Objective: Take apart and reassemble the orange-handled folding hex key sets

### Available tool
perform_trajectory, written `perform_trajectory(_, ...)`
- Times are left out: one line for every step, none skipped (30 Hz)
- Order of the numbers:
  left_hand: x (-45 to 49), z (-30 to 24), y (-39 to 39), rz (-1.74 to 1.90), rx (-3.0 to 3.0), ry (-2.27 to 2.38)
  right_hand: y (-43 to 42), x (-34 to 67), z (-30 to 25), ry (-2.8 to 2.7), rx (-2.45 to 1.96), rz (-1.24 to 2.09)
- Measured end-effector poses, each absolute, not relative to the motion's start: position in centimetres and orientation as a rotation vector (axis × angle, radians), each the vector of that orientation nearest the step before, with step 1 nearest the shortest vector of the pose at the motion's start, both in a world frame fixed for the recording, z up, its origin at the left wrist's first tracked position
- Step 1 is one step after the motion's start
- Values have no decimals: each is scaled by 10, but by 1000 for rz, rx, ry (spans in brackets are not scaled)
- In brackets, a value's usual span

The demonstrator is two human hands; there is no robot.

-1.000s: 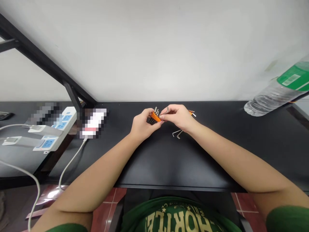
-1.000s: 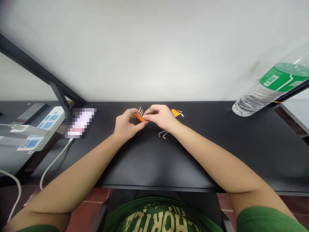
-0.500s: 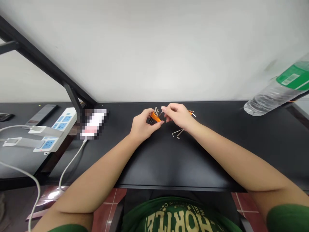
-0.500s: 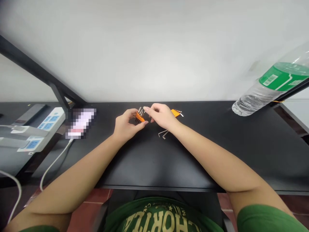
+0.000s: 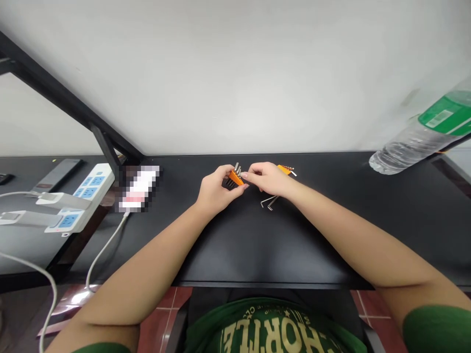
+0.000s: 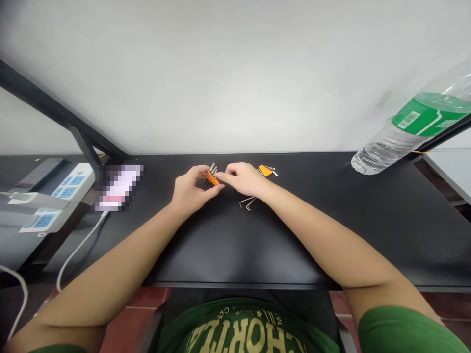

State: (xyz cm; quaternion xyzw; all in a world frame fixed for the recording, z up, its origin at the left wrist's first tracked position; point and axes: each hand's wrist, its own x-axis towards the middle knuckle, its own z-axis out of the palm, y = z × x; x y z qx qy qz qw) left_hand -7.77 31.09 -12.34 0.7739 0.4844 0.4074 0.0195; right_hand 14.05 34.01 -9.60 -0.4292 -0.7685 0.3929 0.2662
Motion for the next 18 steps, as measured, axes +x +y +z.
perform_trajectory(-78,-124,311,1264,2401,1504,340,145,-93,-2175,-1115,999)
perform_trajectory(-79,-124,312,1263,2402,1505,340,150,-89,-2306,-1061,929)
perform_trajectory(-79,-123,312,1261,2403,1507,339,154,-85,-2483,-1002,844)
perform_trajectory(-79,-123,312,1260,2403,1510,337,158,-81,-2664,-979,771)
perform_trajectory(-79,-123,312,1262,2401,1514,334,160,-78,-2814,-1008,697)
perform_trajectory(-79,-123,312,1262,2398,1521,330,160,-76,-2937,-1061,631)
perform_trajectory(-79,-122,313,1261,2392,1530,326,158,-75,-3019,-1123,573)
perform_trajectory(-78,-122,313,1259,2389,1534,323,156,-76,-3065,-1182,522)
perform_trajectory(-78,-122,312,1257,2388,1533,320,152,-77,-3088,-1218,483)
perform_trajectory(-78,-122,312,1256,2385,1527,318,149,-78,-3092,-1234,456)
perform_trajectory(-78,-122,312,1258,2381,1519,318,146,-80,-3083,-1234,445)
perform_trajectory(-78,-123,312,1262,2375,1513,319,144,-82,-3074,-1219,440)
perform_trajectory(-78,-123,312,1268,2369,1513,321,144,-84,-3051,-1188,452)
perform_trajectory(-78,-122,312,1274,2364,1517,325,145,-86,-2997,-1150,479)
perform_trajectory(-78,-122,312,1278,2360,1522,330,147,-88,-2898,-1108,529)
perform_trajectory(-78,-122,312,1282,2357,1527,334,149,-90,-2743,-1066,618)
perform_trajectory(-78,-121,312,1284,2354,1532,339,152,-91,-2544,-1020,745)
perform_trajectory(-78,-120,312,1283,2351,1537,342,153,-93,-2321,-960,900)
